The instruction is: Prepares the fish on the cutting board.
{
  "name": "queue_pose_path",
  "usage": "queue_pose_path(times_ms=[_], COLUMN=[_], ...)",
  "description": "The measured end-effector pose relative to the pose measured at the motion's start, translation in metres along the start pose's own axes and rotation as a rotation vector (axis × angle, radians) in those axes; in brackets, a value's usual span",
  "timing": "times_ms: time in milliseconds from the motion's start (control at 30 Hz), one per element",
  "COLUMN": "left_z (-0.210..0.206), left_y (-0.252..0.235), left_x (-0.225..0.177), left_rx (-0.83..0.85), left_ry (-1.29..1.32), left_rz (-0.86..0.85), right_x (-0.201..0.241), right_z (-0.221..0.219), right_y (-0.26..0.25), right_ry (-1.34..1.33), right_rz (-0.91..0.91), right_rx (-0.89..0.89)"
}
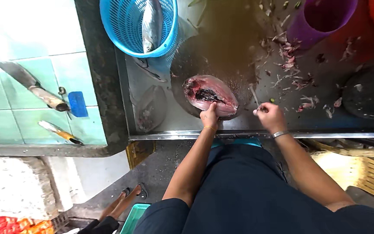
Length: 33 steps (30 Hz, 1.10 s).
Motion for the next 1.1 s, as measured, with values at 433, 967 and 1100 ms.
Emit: queue_pose_path(times_ms=[433,967,1100], left_z=[0.007,0.010,0.020], left_y=[-0.012,-0.020,-0.026], left_x=[-0.007,-0.010,-0.024], left_rx=[-0.043,-0.044,-0.082], left_ry=[0.013,-0.049,-0.112], left_rz=[0.008,0.053,-0.013], right_x=[0.046,0.032,0.041], right_z=[-0.078,-0.074,-0.069], right_y=[-0.018,-0.036,-0.023], right_ry=[0.515,-0.514,0.241], right_rz=[0.350,-0.119,0.253], right_rx=[0.217,0.143,0.063])
Point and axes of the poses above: each hand's wrist, its own y-axis away from the middle knuckle, its own z-axis out of the back of the hand, x = y × z, the point moved 3 cm from there along -y, towards the middle knuckle
